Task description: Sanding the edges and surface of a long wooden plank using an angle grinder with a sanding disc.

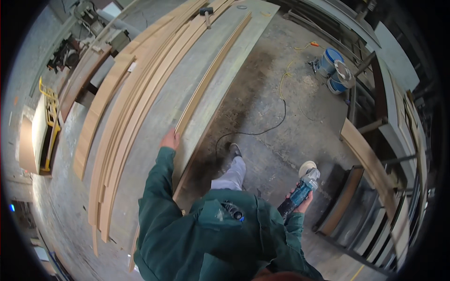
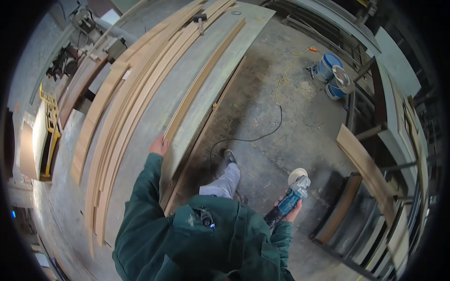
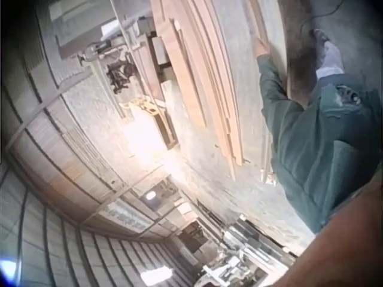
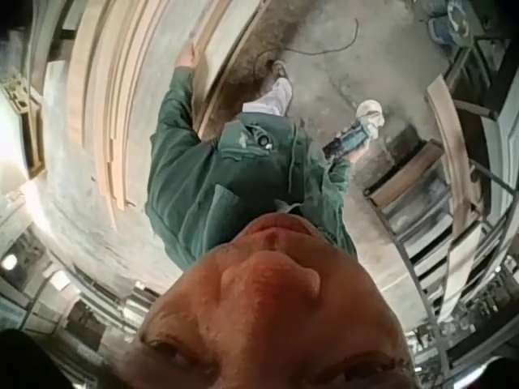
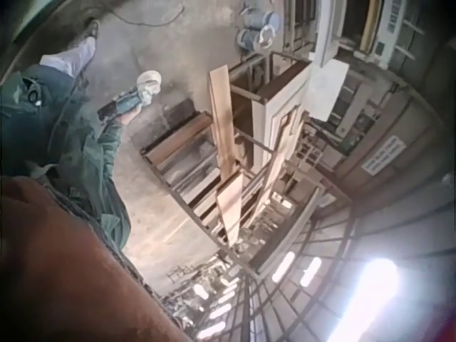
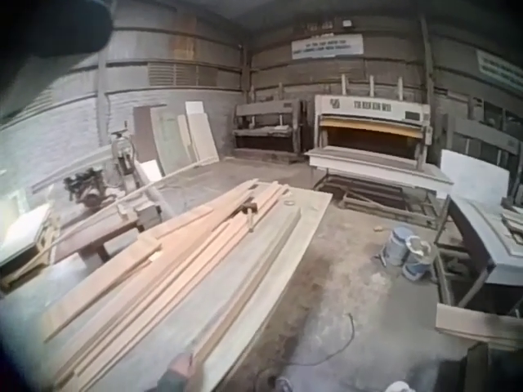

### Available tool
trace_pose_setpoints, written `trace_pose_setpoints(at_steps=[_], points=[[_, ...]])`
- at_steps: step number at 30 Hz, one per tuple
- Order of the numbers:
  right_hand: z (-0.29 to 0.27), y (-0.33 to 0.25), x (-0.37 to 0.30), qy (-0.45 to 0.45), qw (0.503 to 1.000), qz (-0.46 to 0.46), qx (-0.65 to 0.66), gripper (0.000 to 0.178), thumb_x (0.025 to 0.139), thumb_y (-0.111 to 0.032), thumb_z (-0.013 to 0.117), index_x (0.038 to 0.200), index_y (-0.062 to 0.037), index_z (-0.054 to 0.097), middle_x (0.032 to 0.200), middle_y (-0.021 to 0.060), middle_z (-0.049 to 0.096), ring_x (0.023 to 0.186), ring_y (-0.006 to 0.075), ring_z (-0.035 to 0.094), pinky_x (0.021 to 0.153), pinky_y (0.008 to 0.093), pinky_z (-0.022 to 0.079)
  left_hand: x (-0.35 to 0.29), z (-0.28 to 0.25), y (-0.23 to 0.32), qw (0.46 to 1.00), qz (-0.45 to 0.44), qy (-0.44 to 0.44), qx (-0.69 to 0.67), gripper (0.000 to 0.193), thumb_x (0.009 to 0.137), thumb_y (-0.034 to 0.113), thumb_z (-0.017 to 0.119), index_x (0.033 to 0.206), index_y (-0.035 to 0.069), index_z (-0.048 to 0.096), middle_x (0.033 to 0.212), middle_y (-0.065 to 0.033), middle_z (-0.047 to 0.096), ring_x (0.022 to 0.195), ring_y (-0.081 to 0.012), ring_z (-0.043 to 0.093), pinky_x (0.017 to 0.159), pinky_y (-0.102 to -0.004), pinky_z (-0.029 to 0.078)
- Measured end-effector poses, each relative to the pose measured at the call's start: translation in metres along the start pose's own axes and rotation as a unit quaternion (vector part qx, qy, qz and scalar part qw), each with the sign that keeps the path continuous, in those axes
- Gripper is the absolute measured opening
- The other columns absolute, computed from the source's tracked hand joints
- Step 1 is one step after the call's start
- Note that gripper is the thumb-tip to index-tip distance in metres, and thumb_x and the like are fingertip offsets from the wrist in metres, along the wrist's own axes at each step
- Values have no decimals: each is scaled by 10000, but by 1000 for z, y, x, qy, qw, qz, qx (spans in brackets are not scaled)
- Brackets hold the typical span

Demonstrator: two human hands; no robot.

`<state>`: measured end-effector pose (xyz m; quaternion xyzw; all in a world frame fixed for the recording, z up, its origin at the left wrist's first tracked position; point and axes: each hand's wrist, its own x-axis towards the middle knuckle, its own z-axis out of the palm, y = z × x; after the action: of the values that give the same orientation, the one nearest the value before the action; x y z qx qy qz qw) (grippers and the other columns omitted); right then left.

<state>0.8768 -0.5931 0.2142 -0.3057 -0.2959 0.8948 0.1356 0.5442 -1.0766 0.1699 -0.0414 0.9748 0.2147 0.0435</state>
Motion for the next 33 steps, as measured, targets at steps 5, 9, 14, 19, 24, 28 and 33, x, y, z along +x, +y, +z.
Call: trace_pose_setpoints(at_steps=[5,9,14,19,24,28,33], points=[[52,-37,89,99,995,15,-31,623,873,-584,522,1143,-22,527,833,133,621,651,313,631,621,431,537,89,20,76,1000,16,-16,0,342,926,346,501,1166,103,523,1016,-224,649,939,-440,612,809,-539,479],[64,-60,168,30,984,-65,-163,510,873,-409,619,1134,17,518,869,144,620,689,329,650,635,437,557,147,22,130,998,3,-61,-23,363,922,334,508,1198,98,505,1028,-231,646,935,-445,612,815,-540,479],[145,-90,250,10,986,29,-161,497,879,-404,611,1138,11,523,916,144,631,674,293,658,629,409,573,201,37,164,998,24,-37,-47,275,916,277,520,1095,72,483,1006,-234,639,919,-446,612,795,-554,473],[191,-99,342,-65,971,52,-225,558,872,-461,588,1175,-2,498,939,124,615,729,288,650,656,405,548,216,40,184,998,34,-22,-56,289,910,239,530,1156,93,487,1032,-221,629,918,-438,613,774,-546,481],[273,-112,436,-103,956,19,-275,425,867,-283,617,1125,38,512,897,161,634,692,288,672,620,392,572,208,30,190,997,33,3,-69,307,904,217,553,1191,122,498,1029,-202,626,869,-415,625,727,-512,502],[334,-128,540,-121,927,0,-354,420,859,-315,646,1073,34,547,855,138,634,680,252,661,623,367,563,205,17,200,998,0,8,-64,317,895,226,585,1190,128,525,953,-189,642,817,-400,636,699,-478,515],[412,-142,712,-78,842,-116,-521,533,756,-286,792,1156,5,592,1028,85,648,876,171,608,807,305,484,208,19,211,993,-94,23,-67,245,858,264,656,1062,139,604,909,-155,657,776,-378,643,678,-453,517]])
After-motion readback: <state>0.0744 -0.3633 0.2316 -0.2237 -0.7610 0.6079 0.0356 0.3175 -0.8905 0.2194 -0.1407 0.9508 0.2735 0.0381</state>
